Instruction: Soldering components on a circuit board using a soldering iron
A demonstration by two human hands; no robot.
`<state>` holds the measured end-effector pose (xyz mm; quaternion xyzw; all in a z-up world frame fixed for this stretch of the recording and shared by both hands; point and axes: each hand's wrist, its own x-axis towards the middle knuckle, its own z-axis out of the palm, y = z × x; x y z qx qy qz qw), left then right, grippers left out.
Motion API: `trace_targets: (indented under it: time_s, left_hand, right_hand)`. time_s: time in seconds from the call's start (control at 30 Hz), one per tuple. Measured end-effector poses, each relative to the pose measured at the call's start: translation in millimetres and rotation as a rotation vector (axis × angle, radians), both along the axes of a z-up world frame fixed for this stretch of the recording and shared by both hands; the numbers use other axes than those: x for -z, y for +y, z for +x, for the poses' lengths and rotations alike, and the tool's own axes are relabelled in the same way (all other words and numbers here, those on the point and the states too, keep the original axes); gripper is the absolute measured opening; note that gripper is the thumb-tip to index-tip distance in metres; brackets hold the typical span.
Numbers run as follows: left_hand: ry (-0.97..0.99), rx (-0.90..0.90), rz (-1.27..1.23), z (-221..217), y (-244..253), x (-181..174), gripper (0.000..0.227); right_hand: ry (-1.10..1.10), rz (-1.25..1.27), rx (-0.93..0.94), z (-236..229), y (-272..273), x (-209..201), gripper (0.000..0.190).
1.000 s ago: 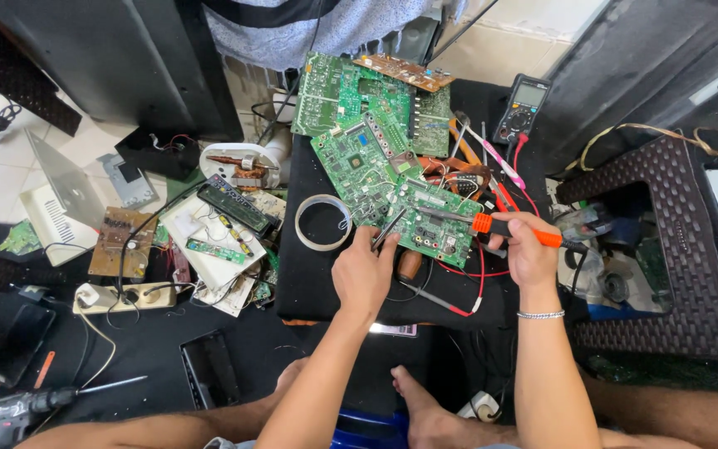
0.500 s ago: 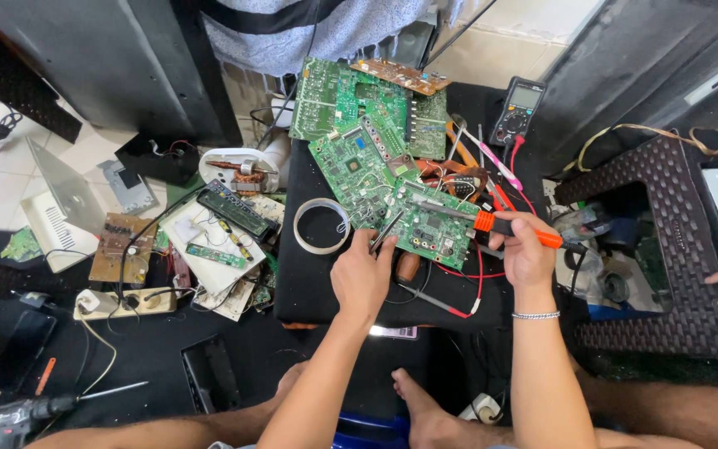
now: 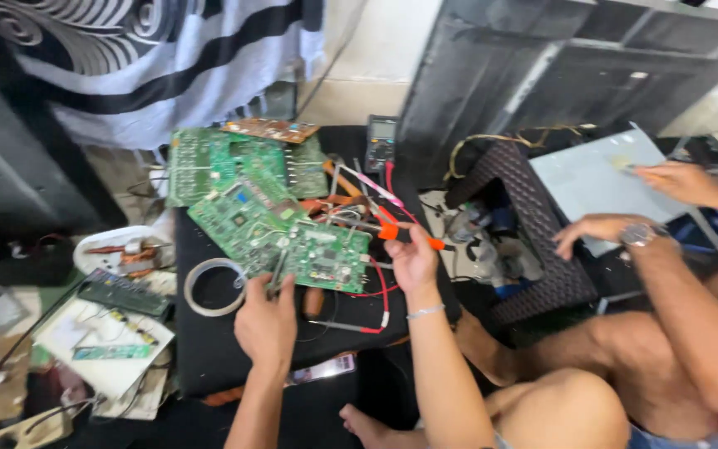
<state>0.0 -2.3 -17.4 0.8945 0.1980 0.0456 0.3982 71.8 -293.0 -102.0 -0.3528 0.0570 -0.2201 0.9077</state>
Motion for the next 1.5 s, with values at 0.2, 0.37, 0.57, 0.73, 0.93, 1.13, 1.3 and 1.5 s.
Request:
trace_targets:
  time_s: [0.2,0.37,0.57,0.73,0.93,1.13,1.3,1.5]
  left_hand:
    - [-0.329,-0.042,-0.016,-1,-1,13,0.026]
    - [-0.431,-0.175,-0.086,-4,-7,23,0.023]
    - [-0.563,-0.099,-0.398,-20,7,-5,0.019]
    - [-0.701,0.037,-0.108,-29,1,3,0.010]
    - [-0.681,0.069,0.502,-57,20,-21,0.020]
    - [-0.585,0.091,0.701,-53,27,-7,0.025]
    - [-0.912,0.036,0.065,-31,5,-53,0.022]
    - [-0.928,0.230,0.043,-1,-25,-29,0.012]
  right_hand:
    - [0.006,0.051,-0.118,-7,5,-24,0.033]
    - [0.033,0.160,-0.064,1,-17,17,0.016]
    - [0.022,0.005,-0.073,11,-11,5,0.022]
    - [0.029,-0.060,-0.059,-3,-6,-12,0.031]
    - [-0.008,-0.316,-0.042,-4,6,-6,0.037]
    - [-0.026,-0.226,-0.020,-5,8,-16,0.033]
    - [-0.023,-0.213,0.037,5,-2,-1,0.035]
    - [0.099,-0.300,0.070,-16,18,-39,0.034]
